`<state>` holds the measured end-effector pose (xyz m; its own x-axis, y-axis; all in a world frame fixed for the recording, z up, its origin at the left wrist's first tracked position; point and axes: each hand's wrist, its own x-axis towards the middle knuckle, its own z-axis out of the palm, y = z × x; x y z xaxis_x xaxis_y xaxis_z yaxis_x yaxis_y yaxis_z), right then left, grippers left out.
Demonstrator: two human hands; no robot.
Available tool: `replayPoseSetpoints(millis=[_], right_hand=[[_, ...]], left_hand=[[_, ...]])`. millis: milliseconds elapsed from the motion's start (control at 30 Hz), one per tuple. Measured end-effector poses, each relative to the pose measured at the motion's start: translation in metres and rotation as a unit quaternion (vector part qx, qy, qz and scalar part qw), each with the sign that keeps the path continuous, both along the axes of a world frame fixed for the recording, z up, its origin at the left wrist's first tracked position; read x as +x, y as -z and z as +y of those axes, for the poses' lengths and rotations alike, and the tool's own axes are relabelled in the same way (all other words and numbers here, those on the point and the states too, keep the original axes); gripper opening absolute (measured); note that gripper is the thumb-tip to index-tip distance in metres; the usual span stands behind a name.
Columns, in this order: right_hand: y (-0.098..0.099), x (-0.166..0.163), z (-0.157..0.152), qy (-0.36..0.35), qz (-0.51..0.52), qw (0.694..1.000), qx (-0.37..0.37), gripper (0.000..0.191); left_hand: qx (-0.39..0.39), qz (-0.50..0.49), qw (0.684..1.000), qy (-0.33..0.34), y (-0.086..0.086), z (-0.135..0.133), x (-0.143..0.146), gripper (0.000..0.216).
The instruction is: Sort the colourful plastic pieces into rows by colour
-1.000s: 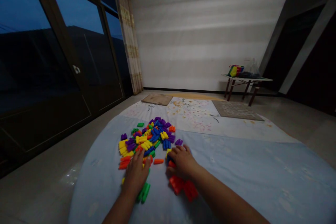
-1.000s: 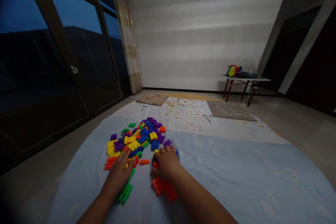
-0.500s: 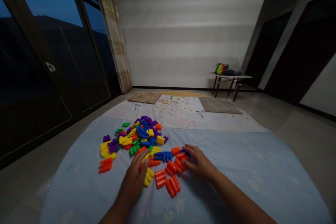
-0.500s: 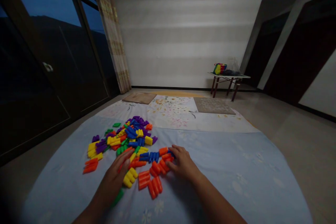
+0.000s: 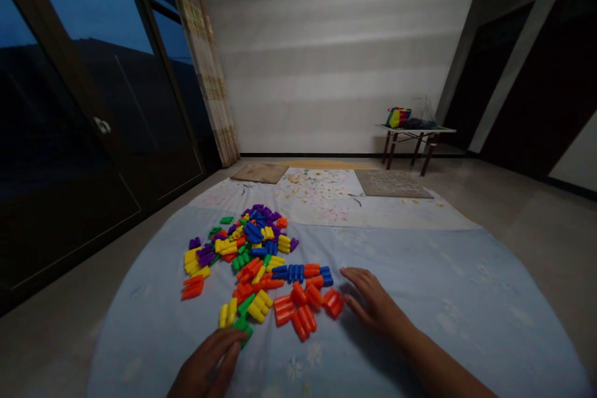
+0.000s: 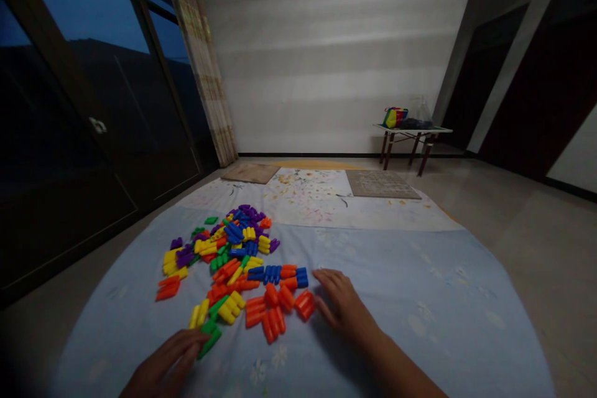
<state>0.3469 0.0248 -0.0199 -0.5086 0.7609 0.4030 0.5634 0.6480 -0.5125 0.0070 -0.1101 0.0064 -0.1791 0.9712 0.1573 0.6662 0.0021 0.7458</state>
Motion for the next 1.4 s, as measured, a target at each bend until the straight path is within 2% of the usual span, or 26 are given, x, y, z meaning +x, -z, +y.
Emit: replayPoseSetpoints(millis=[67, 167, 267, 367, 500, 600, 667, 767, 833, 900, 1000, 1100, 1200, 1400], right_hand=[[0.006, 0.026, -0.008, 0.025, -0.006, 0.999, 0.027, 0.04], [0.016, 0.059, -0.024, 0.052, -0.004, 0.998, 0.022, 0.035], [0.019, 0.067, -0.03, 0.072, 0.027, 0.997, -0.006, 0.031], [0.009, 0.043, -0.016, 0.067, 0.051, 0.996, -0.029, 0.03], [-0.008, -0.02, 0.01, 0.002, 0.05, 0.997, -0.05, 0.037], [-0.011, -0.06, 0.018, -0.02, 0.031, 0.997, -0.068, 0.045], [-0.01, -0.073, 0.019, -0.023, 0.017, 0.997, -0.077, 0.043], [-0.005, -0.072, 0.016, -0.015, 0.019, 0.997, -0.076, 0.037], [-0.001, -0.065, 0.015, 0.008, 0.036, 0.997, -0.064, 0.036], [0.006, -0.058, 0.015, 0.048, 0.057, 0.996, -0.053, 0.039], [0.02, -0.053, 0.016, 0.098, 0.083, 0.99, -0.05, 0.043], [0.029, -0.055, 0.016, 0.103, 0.076, 0.991, -0.046, 0.044], [0.032, -0.056, 0.016, 0.104, 0.058, 0.992, -0.041, 0.044], [0.035, -0.054, 0.017, 0.117, 0.05, 0.991, -0.031, 0.043]], left_hand=[[0.021, 0.078, 0.997, 0.01, 0.001, 0.008, -0.001, 0.036], [0.029, 0.131, 0.991, 0.013, 0.012, 0.013, -0.008, 0.033], [0.036, 0.146, 0.988, 0.028, 0.018, 0.018, -0.01, 0.031], [0.049, 0.147, 0.987, 0.04, 0.01, 0.037, 0.007, 0.03], [0.076, 0.112, 0.989, 0.055, 0.001, 0.074, 0.056, 0.037], [0.116, 0.12, 0.984, 0.064, 0.012, 0.089, 0.086, 0.039], [0.127, 0.142, 0.98, 0.058, 0.022, 0.094, 0.091, 0.039], [0.151, 0.174, 0.973, 0.021, 0.026, 0.105, 0.066, 0.042], [0.171, 0.194, 0.966, -0.032, 0.018, 0.121, 0.026, 0.043], [0.17, 0.221, 0.957, -0.079, 0.009, 0.14, -0.027, 0.045], [0.077, 0.227, 0.952, -0.188, 0.002, 0.163, -0.107, 0.049], [0.026, 0.196, 0.953, -0.231, 0.009, 0.173, -0.156, 0.053], [0.0, 0.165, 0.957, -0.237, 0.02, 0.178, -0.164, 0.056], [0.028, 0.123, 0.978, -0.168, 0.03, 0.192, -0.118, 0.055]])
